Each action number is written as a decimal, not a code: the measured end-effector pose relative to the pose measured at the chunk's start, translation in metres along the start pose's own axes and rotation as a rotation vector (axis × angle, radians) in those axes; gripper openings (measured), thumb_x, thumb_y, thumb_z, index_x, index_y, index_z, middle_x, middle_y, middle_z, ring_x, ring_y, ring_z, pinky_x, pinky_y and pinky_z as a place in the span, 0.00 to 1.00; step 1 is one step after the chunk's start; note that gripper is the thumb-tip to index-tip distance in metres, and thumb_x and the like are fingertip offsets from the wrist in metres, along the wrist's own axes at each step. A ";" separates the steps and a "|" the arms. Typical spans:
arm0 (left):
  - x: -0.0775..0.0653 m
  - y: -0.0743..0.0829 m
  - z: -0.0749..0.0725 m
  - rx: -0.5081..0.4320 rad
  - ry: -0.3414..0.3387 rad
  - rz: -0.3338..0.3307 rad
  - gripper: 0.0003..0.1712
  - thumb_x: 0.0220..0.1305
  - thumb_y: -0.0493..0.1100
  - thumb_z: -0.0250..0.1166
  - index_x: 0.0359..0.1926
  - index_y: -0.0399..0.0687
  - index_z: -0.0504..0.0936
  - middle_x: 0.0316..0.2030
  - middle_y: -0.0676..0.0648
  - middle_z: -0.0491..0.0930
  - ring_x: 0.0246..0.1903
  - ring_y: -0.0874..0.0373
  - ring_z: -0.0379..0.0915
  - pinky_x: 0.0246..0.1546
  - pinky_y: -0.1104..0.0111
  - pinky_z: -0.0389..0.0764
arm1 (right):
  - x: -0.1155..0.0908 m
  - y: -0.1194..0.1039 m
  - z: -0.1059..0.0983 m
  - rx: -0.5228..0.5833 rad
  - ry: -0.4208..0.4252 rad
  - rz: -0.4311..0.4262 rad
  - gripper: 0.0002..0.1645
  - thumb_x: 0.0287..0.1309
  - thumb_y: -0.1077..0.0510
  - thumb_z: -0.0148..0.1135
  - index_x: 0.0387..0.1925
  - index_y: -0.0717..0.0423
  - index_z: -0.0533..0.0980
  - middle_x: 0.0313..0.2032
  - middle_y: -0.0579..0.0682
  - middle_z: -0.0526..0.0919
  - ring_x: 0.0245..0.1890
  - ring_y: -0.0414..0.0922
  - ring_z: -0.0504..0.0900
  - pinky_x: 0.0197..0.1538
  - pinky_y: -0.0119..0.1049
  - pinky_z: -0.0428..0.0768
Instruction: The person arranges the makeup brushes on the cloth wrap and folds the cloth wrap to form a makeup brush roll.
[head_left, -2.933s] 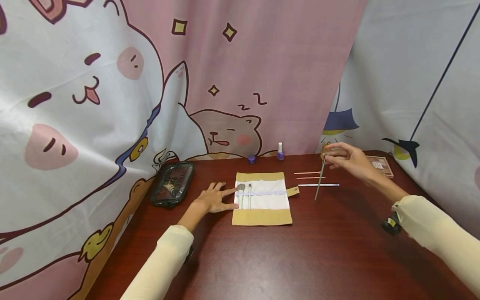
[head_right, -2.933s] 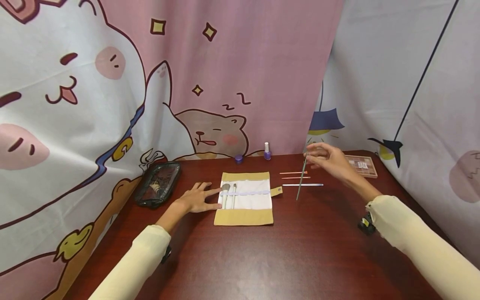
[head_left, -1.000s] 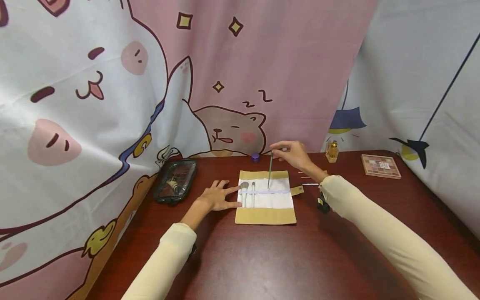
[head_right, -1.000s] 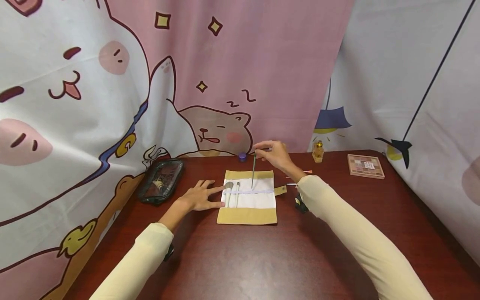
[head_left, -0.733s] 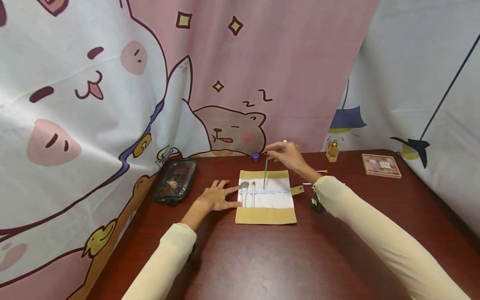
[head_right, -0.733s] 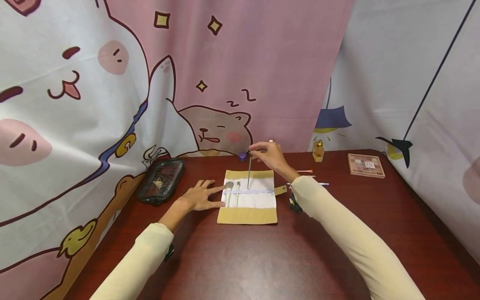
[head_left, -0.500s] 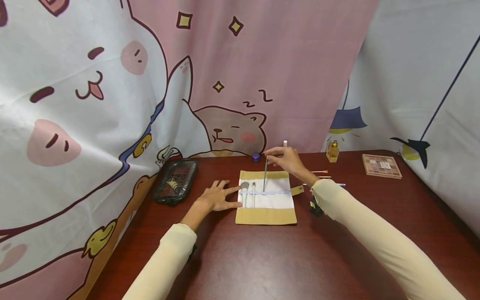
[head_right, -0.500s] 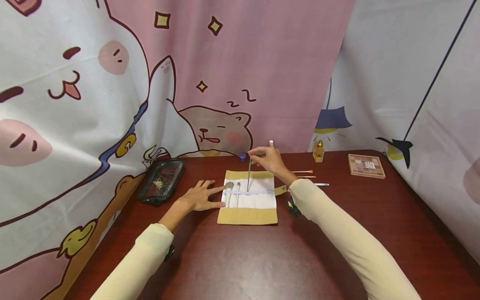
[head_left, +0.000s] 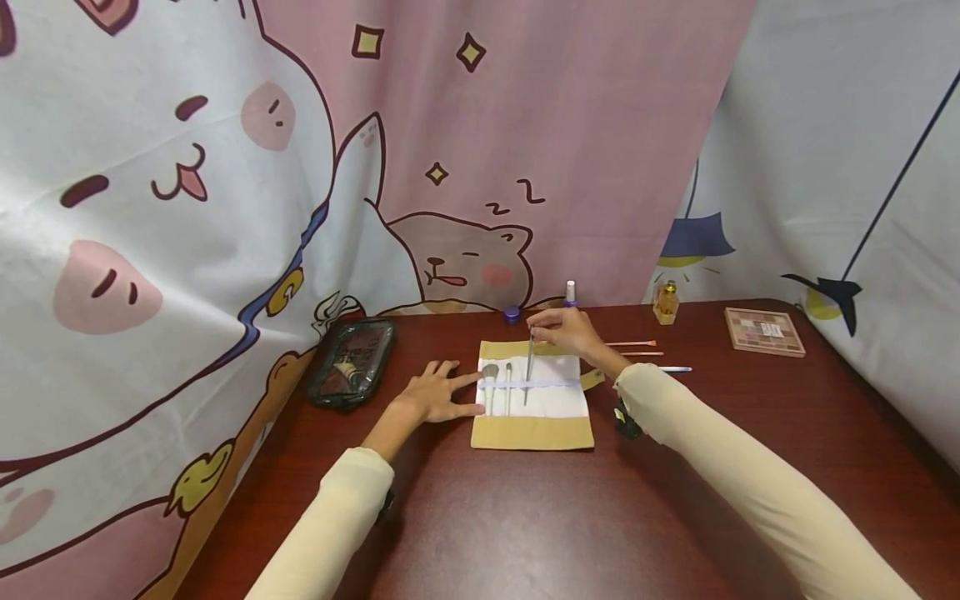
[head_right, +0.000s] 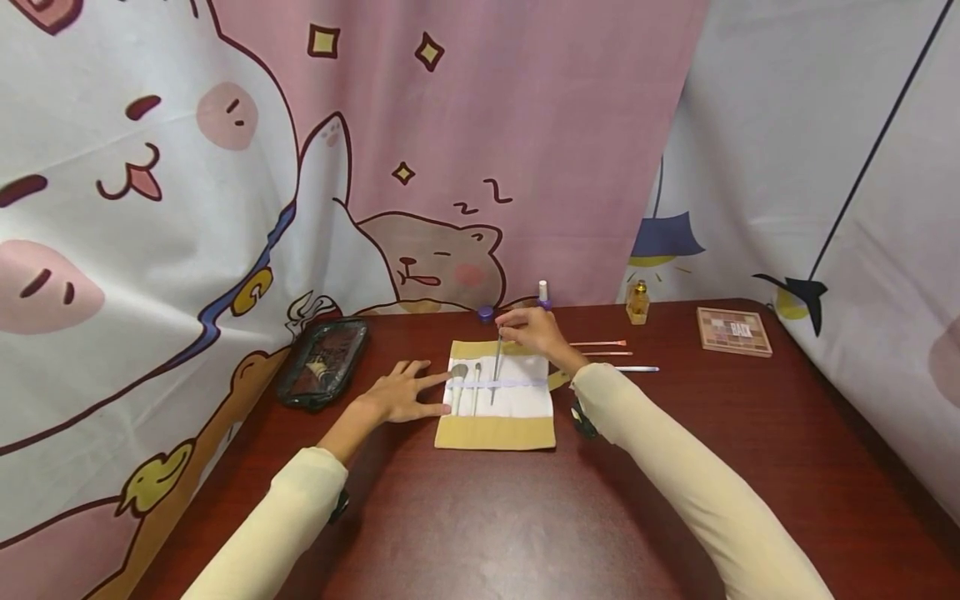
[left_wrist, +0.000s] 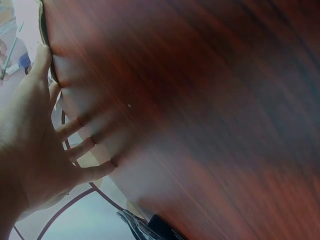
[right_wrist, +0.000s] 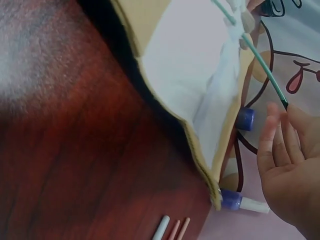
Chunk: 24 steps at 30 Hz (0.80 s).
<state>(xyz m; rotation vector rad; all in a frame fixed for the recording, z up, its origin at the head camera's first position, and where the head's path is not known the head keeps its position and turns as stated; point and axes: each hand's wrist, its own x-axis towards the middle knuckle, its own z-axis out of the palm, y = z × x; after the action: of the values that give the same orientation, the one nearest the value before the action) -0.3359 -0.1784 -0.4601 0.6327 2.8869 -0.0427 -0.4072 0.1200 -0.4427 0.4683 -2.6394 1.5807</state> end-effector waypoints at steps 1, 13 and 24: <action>0.000 0.000 0.000 0.000 -0.001 -0.001 0.46 0.64 0.83 0.50 0.80 0.79 0.58 0.79 0.43 0.55 0.77 0.39 0.49 0.63 0.39 0.71 | -0.001 0.001 0.001 -0.028 -0.007 -0.007 0.15 0.65 0.62 0.71 0.52 0.63 0.86 0.47 0.60 0.89 0.46 0.57 0.90 0.47 0.50 0.86; 0.001 0.000 0.001 0.003 0.002 -0.005 0.47 0.64 0.84 0.50 0.80 0.79 0.58 0.79 0.43 0.55 0.77 0.39 0.49 0.63 0.40 0.71 | -0.014 0.018 0.014 -0.160 -0.127 -0.074 0.14 0.65 0.62 0.72 0.51 0.62 0.86 0.45 0.57 0.90 0.40 0.51 0.91 0.35 0.35 0.85; -0.001 0.001 -0.002 -0.005 -0.006 -0.006 0.46 0.64 0.83 0.50 0.80 0.79 0.58 0.80 0.43 0.54 0.77 0.39 0.48 0.64 0.38 0.69 | -0.029 0.023 0.023 -0.191 -0.174 -0.108 0.12 0.63 0.61 0.73 0.47 0.61 0.88 0.45 0.55 0.91 0.47 0.50 0.90 0.41 0.35 0.85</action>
<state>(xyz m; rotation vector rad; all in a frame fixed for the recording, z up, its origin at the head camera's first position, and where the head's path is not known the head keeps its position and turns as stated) -0.3345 -0.1780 -0.4581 0.6223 2.8821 -0.0384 -0.3828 0.1168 -0.4785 0.7540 -2.7989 1.2968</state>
